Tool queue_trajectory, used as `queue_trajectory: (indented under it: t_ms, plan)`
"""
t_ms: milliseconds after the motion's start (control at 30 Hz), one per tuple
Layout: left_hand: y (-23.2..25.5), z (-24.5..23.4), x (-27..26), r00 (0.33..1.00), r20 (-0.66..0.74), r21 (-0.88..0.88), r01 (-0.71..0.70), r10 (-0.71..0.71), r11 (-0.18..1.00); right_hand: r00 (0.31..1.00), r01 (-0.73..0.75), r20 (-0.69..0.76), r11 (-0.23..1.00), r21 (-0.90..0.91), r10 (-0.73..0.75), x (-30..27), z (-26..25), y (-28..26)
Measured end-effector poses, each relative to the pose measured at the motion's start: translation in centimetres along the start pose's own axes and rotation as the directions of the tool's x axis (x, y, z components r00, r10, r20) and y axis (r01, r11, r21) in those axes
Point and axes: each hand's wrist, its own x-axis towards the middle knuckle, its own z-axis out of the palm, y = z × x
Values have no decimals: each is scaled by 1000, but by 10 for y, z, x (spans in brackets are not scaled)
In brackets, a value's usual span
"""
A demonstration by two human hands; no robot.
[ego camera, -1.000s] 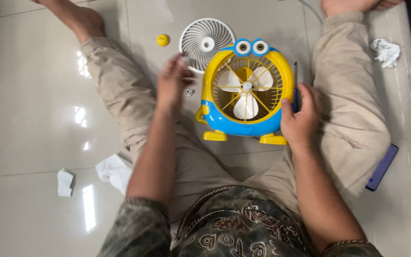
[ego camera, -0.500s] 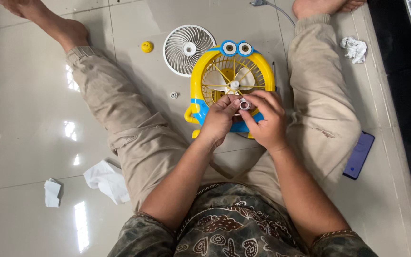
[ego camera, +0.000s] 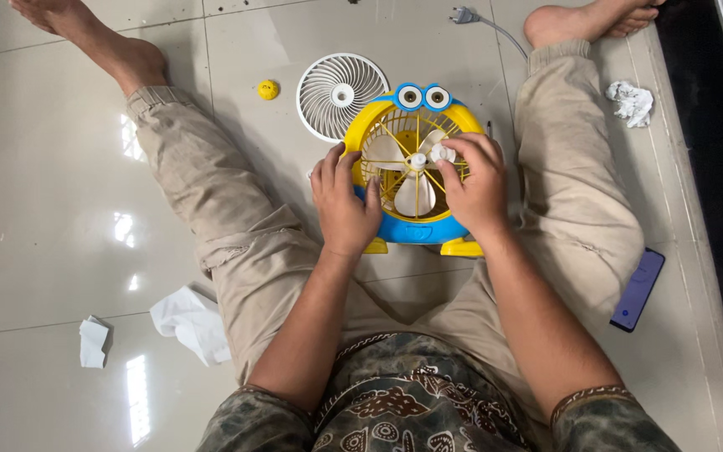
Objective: The person assembles a small electric fan by attaching the fan blade, front grille, and center cap. They use a screwdriver to tighten the center cap and then wipe the fan grille with a tissue.
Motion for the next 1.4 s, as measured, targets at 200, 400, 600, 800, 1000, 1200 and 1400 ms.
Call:
queue_trajectory:
  t_ms: [200,400,600,800,1000,1200,1400]
  plan:
    - [-14,7,-3,986,126,-92,125,-113,988,976,14,219,998,-69,2,10,18,1]
    - [-20,8,-4,971,176,-42,171,-161,984,968,74,247,987,-140,-38,11,20,-4]
    - [-17,5,-4,969,181,-62,181,-167,982,952,108,302,979,-175,-51,14,20,-4]
    - [-14,6,-4,975,161,-73,168,-155,983,966,65,258,987,-144,-26,11,22,-6]
    - [-9,4,0,975,153,-46,168,-159,985,970,60,241,994,-86,-37,9,21,2]
    - [-4,9,-1,968,179,21,176,-177,984,990,-88,127,973,214,62,0,24,21]
    - [-15,6,-2,964,177,3,204,-201,979,931,-311,45,723,617,362,29,-4,44]
